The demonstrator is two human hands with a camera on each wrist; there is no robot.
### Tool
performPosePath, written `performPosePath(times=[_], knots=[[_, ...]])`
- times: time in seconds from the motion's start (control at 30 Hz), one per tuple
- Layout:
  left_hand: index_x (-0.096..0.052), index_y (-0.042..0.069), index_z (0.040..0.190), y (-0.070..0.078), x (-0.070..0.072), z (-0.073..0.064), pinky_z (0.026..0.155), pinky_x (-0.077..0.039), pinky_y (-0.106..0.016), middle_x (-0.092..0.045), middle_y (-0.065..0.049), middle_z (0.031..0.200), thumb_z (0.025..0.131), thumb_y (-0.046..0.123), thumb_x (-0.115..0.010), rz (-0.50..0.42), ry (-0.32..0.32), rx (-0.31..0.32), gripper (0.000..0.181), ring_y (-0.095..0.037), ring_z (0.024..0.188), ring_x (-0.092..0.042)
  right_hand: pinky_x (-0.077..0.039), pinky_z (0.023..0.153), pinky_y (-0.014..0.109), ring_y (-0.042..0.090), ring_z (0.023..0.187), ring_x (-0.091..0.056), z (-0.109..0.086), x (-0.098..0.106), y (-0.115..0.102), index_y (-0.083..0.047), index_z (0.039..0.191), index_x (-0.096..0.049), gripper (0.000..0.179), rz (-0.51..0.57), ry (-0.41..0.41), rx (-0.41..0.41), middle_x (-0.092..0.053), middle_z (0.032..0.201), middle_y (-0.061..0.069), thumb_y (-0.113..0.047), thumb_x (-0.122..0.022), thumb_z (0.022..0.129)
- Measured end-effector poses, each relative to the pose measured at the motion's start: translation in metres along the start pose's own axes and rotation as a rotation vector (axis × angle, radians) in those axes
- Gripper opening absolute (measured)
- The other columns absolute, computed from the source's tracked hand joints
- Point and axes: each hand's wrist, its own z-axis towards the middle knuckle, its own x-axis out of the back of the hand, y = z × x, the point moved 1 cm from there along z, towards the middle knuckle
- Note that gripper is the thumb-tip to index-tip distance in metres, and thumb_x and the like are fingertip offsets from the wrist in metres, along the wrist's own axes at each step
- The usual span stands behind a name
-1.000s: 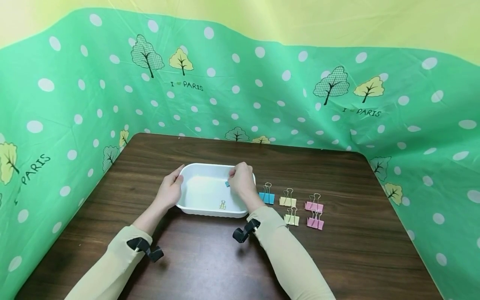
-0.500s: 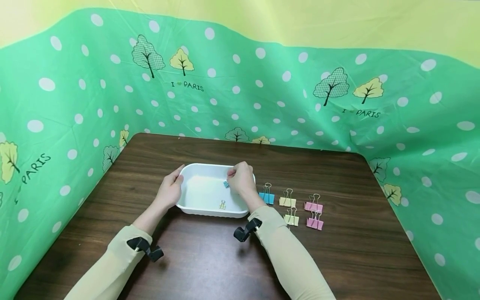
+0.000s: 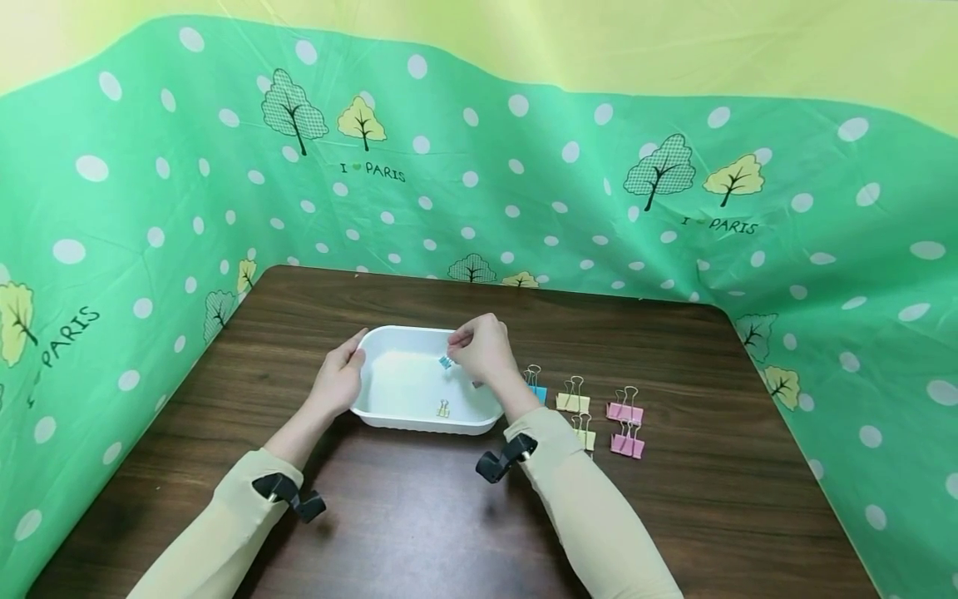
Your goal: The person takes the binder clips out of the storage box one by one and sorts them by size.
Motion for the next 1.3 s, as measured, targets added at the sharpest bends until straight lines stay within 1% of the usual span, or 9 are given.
performPosePath(times=[0.03,0.1,0.27,0.43,0.67,0.7,0.97,1.13,1.3], knots=[[-0.041,-0.003,0.160,0.000,0.000,0.000,0.123,-0.031,-0.051,-0.045,-0.019,0.161,0.111,0.010,-0.038,0.002,-0.002,0.000,0.051,-0.034,0.149,-0.040,-0.061,0.055,0.043,0.020,0.076,-0.073,-0.001,0.002,-0.001,-0.002,0.098,-0.081,0.007,0.008,-0.007,0.002,-0.074,0.086,0.009,-0.001,-0.082,0.091],[-0.040,-0.003,0.160,0.001,0.000,0.000,0.122,-0.031,-0.051,-0.045,-0.019,0.161,0.112,0.011,-0.037,0.002,-0.003,0.000,0.051,-0.034,0.149,-0.040,-0.063,0.059,0.044,0.021,0.077,-0.073,-0.003,0.006,-0.001,-0.002,0.098,-0.081,0.007,0.017,-0.020,0.019,-0.075,0.087,0.009,-0.001,-0.083,0.091],[-0.041,-0.002,0.161,0.001,0.001,-0.001,0.122,-0.032,-0.050,-0.046,-0.019,0.161,0.112,0.012,-0.038,-0.005,-0.004,0.003,0.051,-0.033,0.149,-0.041,-0.062,0.073,0.034,0.022,0.079,-0.074,-0.008,0.019,-0.001,0.001,0.100,-0.082,0.010,0.033,-0.039,0.083,-0.076,0.086,0.009,0.000,-0.083,0.090],[-0.040,-0.003,0.161,0.002,0.001,0.000,0.123,-0.031,-0.050,-0.044,-0.019,0.161,0.112,0.010,-0.038,-0.013,-0.008,0.007,0.051,-0.033,0.149,-0.039,-0.062,0.075,0.035,0.023,0.081,-0.074,-0.015,0.034,0.000,0.002,0.100,-0.082,0.010,0.050,-0.047,0.110,-0.077,0.087,0.009,0.000,-0.082,0.091],[-0.038,-0.003,0.161,0.002,0.000,0.000,0.123,-0.031,-0.051,-0.044,-0.020,0.162,0.112,0.011,-0.037,-0.014,-0.016,0.017,0.051,-0.034,0.149,-0.039,-0.063,0.083,0.047,0.024,0.084,-0.075,-0.024,0.056,0.002,0.000,0.101,-0.082,0.010,0.077,-0.039,0.098,-0.078,0.092,0.011,-0.001,-0.083,0.091],[-0.038,-0.002,0.162,0.002,0.000,-0.001,0.123,-0.031,-0.051,-0.044,-0.020,0.162,0.112,0.011,-0.037,-0.012,-0.016,0.019,0.051,-0.034,0.150,-0.039,-0.063,0.084,0.048,0.025,0.084,-0.075,-0.025,0.060,0.002,0.000,0.102,-0.082,0.011,0.083,-0.038,0.098,-0.078,0.092,0.011,-0.001,-0.083,0.091],[-0.037,-0.002,0.162,0.002,0.000,-0.002,0.122,-0.031,-0.052,-0.042,-0.020,0.163,0.113,0.012,-0.036,-0.017,-0.024,0.027,0.051,-0.034,0.150,-0.038,-0.063,0.074,0.031,0.026,0.087,-0.077,-0.037,0.086,0.004,0.005,0.107,-0.080,0.019,0.145,-0.022,0.113,-0.078,0.095,0.015,0.002,-0.084,0.089],[-0.037,-0.002,0.162,0.002,0.000,-0.001,0.122,-0.031,-0.052,-0.043,-0.020,0.162,0.113,0.011,-0.036,-0.016,-0.020,0.023,0.051,-0.035,0.150,-0.038,-0.063,0.075,0.029,0.027,0.089,-0.078,-0.043,0.100,0.007,0.008,0.109,-0.078,0.022,0.171,-0.018,0.104,-0.078,0.098,0.017,0.001,-0.084,0.089],[-0.038,-0.002,0.162,0.001,0.000,-0.001,0.122,-0.032,-0.052,-0.044,-0.020,0.162,0.113,0.011,-0.036,-0.009,-0.020,0.021,0.051,-0.034,0.150,-0.038,-0.063,0.076,0.029,0.022,0.087,-0.078,-0.051,0.111,0.012,0.009,0.112,-0.077,0.025,0.178,-0.025,0.098,-0.078,0.100,0.018,-0.002,-0.084,0.090]])
